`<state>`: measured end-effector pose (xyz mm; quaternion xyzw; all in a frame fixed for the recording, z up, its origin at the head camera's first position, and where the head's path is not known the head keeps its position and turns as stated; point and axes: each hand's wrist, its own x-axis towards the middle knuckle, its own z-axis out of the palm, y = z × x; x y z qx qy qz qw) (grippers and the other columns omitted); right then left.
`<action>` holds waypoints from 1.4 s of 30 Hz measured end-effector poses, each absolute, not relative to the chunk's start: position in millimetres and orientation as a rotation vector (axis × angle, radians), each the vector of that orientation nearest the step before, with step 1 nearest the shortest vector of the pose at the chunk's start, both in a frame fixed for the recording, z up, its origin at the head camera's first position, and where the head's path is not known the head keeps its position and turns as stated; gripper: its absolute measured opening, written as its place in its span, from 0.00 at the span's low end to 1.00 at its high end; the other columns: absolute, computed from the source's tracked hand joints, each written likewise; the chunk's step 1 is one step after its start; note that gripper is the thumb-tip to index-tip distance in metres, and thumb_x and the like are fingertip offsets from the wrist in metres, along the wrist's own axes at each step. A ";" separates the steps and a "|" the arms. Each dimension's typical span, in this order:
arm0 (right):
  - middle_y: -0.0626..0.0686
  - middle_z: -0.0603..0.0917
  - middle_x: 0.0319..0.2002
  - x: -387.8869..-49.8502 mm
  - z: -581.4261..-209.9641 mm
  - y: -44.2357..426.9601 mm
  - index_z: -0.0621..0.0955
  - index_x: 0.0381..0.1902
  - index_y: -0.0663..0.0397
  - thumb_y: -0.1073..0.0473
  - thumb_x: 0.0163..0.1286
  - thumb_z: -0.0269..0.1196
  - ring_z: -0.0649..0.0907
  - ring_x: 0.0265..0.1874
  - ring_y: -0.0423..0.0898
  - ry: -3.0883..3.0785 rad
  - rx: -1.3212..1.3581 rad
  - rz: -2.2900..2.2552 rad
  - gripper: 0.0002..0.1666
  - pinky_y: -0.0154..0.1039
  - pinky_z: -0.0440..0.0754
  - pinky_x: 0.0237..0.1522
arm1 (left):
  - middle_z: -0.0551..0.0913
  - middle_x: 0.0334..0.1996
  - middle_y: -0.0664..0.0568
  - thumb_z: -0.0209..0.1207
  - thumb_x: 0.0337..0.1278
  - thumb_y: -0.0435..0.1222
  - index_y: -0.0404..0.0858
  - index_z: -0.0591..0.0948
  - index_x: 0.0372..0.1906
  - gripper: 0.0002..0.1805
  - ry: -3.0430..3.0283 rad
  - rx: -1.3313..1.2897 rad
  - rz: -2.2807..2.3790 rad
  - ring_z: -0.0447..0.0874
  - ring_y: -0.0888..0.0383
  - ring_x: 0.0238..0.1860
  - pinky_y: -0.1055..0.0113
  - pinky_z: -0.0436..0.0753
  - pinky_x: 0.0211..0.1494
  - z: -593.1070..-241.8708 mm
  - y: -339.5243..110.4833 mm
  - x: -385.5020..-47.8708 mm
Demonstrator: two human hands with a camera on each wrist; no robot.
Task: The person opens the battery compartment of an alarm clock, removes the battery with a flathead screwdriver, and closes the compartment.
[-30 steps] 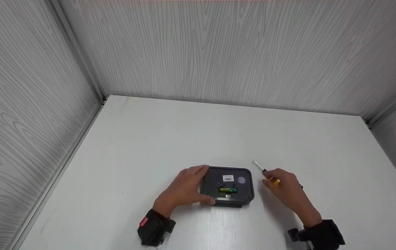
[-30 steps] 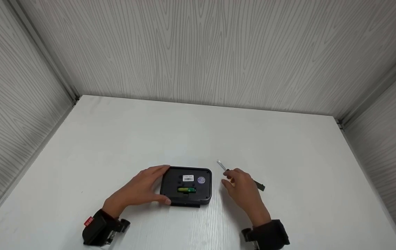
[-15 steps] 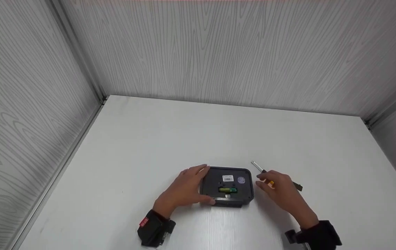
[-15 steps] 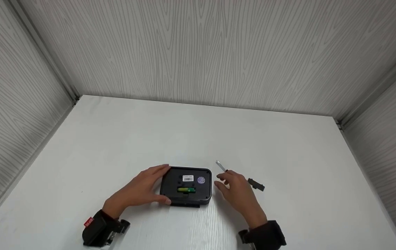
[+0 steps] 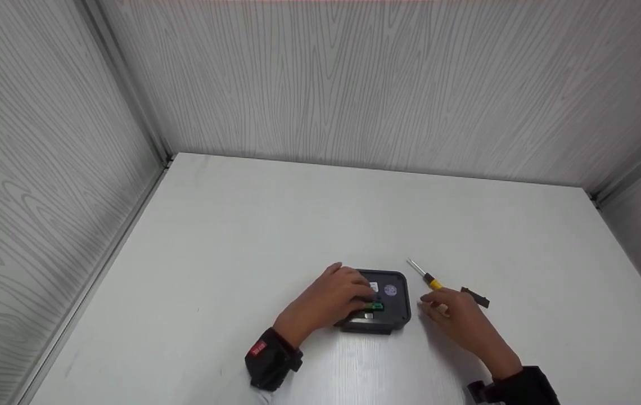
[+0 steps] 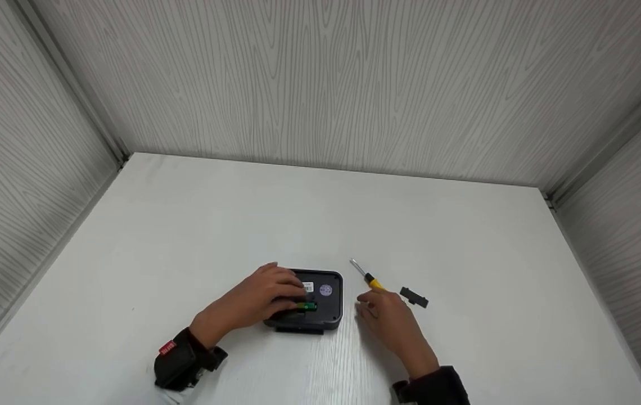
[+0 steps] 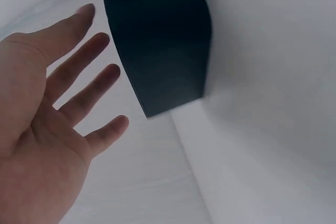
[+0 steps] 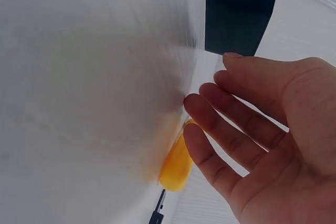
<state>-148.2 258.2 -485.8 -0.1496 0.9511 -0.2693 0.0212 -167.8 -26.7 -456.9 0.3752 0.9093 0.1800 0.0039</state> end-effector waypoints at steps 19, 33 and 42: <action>0.53 0.74 0.68 -145.9 -481.4 242.6 0.77 0.62 0.55 0.50 0.68 0.63 0.74 0.66 0.56 2.912 -0.735 -0.861 0.28 0.52 0.77 0.61 | 0.84 0.43 0.59 0.59 0.65 0.42 0.57 0.87 0.47 0.11 2.868 1.350 0.272 0.79 0.58 0.54 0.59 0.73 0.69 -460.8 3.9 -173.7; 0.55 0.75 0.66 -147.5 -476.3 241.5 0.79 0.61 0.54 0.52 0.66 0.65 0.77 0.64 0.57 2.911 -0.723 -0.821 0.27 0.53 0.79 0.59 | 0.85 0.41 0.58 0.61 0.63 0.43 0.53 0.85 0.45 0.09 2.902 1.348 0.233 0.81 0.58 0.51 0.60 0.77 0.62 -454.3 7.1 -170.4; 0.54 0.75 0.66 -148.2 -474.2 241.6 0.79 0.61 0.54 0.50 0.66 0.65 0.77 0.63 0.56 2.900 -0.692 -0.802 0.27 0.52 0.79 0.59 | 0.85 0.39 0.60 0.59 0.64 0.41 0.53 0.85 0.45 0.08 2.909 1.350 0.248 0.82 0.60 0.50 0.60 0.77 0.64 -450.2 5.2 -169.6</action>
